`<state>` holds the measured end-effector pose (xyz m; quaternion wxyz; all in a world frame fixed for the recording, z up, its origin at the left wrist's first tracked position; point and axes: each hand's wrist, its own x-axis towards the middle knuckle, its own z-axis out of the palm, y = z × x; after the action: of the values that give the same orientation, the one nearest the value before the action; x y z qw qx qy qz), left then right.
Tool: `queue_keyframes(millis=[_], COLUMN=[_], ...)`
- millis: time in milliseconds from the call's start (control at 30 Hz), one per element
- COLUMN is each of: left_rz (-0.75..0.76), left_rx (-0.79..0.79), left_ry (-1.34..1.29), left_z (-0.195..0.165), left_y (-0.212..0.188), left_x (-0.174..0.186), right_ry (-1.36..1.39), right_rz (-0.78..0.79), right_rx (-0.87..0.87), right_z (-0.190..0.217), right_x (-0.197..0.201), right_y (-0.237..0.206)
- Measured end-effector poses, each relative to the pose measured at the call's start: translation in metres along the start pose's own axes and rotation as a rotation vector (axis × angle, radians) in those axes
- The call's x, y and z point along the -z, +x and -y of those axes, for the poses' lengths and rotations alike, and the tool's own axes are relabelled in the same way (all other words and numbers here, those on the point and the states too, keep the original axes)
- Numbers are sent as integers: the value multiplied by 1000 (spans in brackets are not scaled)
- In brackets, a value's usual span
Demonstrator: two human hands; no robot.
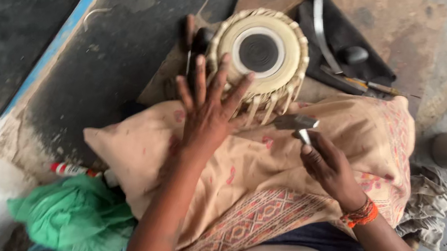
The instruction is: The person uses a hammer to tap the rope bindings around the rim of a small drum resting on their lap. They repeatedly strike the bindings while holding the drum steady with the other hand.
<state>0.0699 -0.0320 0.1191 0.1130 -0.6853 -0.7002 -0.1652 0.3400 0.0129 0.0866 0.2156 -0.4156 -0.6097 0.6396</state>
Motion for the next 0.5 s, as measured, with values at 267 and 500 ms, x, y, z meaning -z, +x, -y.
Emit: queue_keyframes(millis=[267,500], left_rz=[-309,-187], left_rx=[-78,115], left_ry=[-450,-512], left_z=[26,29], left_y=[-5,4], left_x=[-47,-68], right_ry=[46,-145], right_rz=[-13,19], right_rx=[10,90], right_z=[6,4], right_x=[3,1], right_y=[-6,-7])
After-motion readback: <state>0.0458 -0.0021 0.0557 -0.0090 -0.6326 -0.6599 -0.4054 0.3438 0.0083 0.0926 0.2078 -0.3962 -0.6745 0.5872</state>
